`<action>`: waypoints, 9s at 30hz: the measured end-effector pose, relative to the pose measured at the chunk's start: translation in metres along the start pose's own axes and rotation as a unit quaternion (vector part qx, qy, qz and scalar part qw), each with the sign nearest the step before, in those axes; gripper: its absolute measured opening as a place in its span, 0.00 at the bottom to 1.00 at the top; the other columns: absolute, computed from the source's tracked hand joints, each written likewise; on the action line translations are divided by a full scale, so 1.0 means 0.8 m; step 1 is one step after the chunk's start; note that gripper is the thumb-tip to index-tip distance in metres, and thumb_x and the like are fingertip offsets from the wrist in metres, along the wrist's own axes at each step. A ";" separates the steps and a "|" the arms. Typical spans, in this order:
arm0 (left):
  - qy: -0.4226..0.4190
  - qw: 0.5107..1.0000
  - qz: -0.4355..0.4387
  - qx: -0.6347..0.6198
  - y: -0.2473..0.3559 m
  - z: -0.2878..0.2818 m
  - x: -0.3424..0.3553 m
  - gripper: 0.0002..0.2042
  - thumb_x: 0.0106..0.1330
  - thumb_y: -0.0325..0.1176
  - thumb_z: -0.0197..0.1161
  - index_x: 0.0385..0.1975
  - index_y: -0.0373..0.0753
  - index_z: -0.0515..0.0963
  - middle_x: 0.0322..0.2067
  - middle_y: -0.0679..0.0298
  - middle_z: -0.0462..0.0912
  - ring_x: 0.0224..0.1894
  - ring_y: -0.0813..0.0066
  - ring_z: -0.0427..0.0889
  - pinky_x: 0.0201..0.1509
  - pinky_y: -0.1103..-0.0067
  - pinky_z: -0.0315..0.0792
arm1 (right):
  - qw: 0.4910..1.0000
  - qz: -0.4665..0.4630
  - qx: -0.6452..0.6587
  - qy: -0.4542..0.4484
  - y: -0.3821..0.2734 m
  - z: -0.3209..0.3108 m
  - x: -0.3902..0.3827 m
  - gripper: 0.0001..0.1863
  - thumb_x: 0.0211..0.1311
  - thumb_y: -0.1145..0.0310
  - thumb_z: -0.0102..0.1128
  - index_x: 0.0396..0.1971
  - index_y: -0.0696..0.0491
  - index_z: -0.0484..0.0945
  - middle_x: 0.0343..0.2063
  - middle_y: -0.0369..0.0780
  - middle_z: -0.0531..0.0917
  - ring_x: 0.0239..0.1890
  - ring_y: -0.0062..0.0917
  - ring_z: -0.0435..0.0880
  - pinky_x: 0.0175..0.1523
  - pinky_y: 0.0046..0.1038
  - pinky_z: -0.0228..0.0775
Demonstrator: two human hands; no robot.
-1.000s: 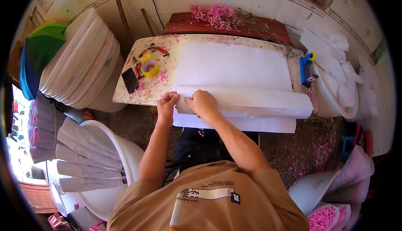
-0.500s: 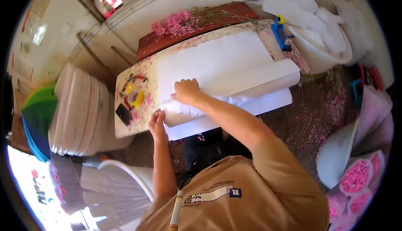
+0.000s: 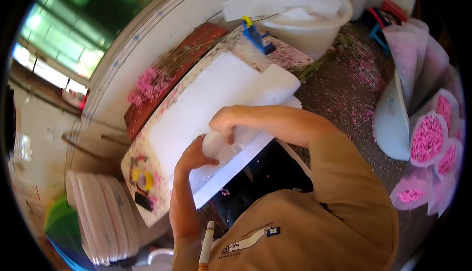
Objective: The person wraps a small bouquet of pink flowers in white paper by rolling the paper around the stems, and then organizes a larger bouquet of pink flowers by hand.
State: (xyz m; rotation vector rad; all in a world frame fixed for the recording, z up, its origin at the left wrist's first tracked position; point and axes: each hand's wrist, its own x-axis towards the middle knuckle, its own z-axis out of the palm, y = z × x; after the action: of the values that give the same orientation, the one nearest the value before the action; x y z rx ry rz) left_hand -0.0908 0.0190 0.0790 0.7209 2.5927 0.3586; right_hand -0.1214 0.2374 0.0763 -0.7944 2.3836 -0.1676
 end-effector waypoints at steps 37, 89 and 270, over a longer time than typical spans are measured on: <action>0.291 0.941 0.085 0.148 0.016 0.076 0.083 0.24 0.53 0.21 0.62 0.54 0.39 0.79 0.39 0.60 0.87 0.42 0.57 0.86 0.52 0.63 0.74 | 0.960 0.073 -0.120 0.244 0.175 0.044 -0.099 0.10 0.55 0.70 0.65 0.36 0.56 0.81 0.35 0.47 0.88 0.42 0.43 0.89 0.45 0.45 0.80; 0.207 0.924 0.262 0.189 0.097 0.051 0.184 0.37 0.64 0.41 0.71 0.75 0.51 0.65 0.68 0.56 0.73 0.62 0.54 0.78 0.61 0.61 0.75 | 0.935 0.048 -0.052 0.347 0.225 0.115 -0.104 0.39 0.57 0.57 0.72 0.70 0.49 0.70 0.58 0.54 0.79 0.62 0.50 0.77 0.64 0.46 0.72; 0.053 0.733 0.019 -0.678 0.076 0.090 -0.181 0.22 0.67 0.29 0.71 0.59 0.33 0.75 0.46 0.56 0.86 0.54 0.70 0.84 0.64 0.70 0.75 | 0.786 0.119 0.467 0.387 0.031 0.330 -0.211 0.46 0.40 0.66 0.85 0.65 0.55 0.74 0.54 0.43 0.85 0.57 0.28 0.83 0.64 0.35 0.73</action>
State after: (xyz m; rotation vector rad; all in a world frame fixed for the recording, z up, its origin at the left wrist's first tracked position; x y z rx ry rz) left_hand 0.0813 0.0010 0.0846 0.1547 1.6175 1.9983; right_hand 0.1289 0.3739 -0.0563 0.1178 2.5529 -1.6848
